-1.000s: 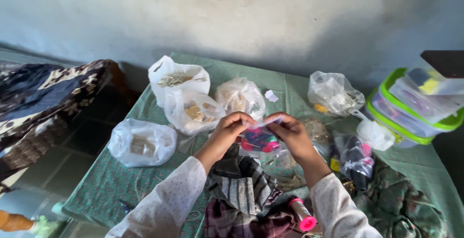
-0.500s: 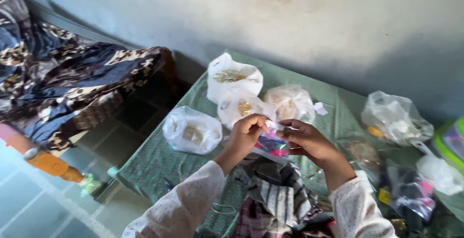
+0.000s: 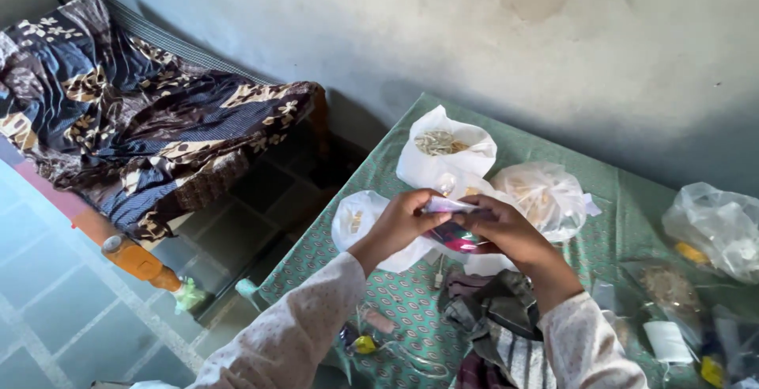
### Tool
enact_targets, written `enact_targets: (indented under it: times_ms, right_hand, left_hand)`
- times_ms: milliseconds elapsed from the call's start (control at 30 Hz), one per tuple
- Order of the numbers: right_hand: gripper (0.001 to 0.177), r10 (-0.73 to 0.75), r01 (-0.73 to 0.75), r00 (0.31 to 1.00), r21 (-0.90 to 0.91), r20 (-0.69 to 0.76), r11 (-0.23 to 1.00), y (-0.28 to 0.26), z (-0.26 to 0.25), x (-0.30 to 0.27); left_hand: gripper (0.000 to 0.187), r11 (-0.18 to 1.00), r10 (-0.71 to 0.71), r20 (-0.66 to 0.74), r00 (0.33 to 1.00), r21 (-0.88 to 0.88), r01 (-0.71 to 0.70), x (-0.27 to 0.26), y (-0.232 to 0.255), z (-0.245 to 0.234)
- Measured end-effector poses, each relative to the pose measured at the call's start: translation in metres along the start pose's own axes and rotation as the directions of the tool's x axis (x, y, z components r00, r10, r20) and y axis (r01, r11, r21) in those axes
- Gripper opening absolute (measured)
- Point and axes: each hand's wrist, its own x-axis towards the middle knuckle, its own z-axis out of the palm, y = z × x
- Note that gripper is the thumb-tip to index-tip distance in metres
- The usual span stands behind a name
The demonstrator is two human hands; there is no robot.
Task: The person organizes craft supplies on a table, handling plastic bags containing beads and other small items, folding a cloth, and placing items into a container. The person also moves a folded cloth to a nearby cot.
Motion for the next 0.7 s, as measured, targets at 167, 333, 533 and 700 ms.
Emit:
enact_targets:
  times_ms: [167, 333, 533, 700]
  right_hand:
    - [0.036, 0.012, -0.014, 0.999, -0.047, -0.037, 0.999, 0.024, 0.009, 0.033]
    - [0.029, -0.067, 0.098, 0.973, 0.128, -0.221, 0.987, 0.027, 0.029, 0.041]
    - [0.028, 0.02, 0.08, 0.949, 0.299, -0.316, 0.951, 0.049, 0.081, 0.06]
    - [0.022, -0.364, 0.165, 0.881, -0.524, -0.303, 0.836, 0.067, 0.129, 0.073]
  left_hand:
    - [0.032, 0.995, -0.07, -0.046, 0.997, 0.073, 0.073, 0.001, 0.0, -0.037]
    - [0.047, 0.906, -0.004, -0.339, 0.941, 0.398, 0.147, -0.024, 0.0, -0.065]
    - [0.058, 0.605, 0.168, -0.294, 0.941, 0.784, 0.137, -0.039, -0.064, -0.087]
    - [0.045, 0.85, -0.259, -0.447, 0.857, 0.316, 0.422, -0.042, -0.05, -0.107]
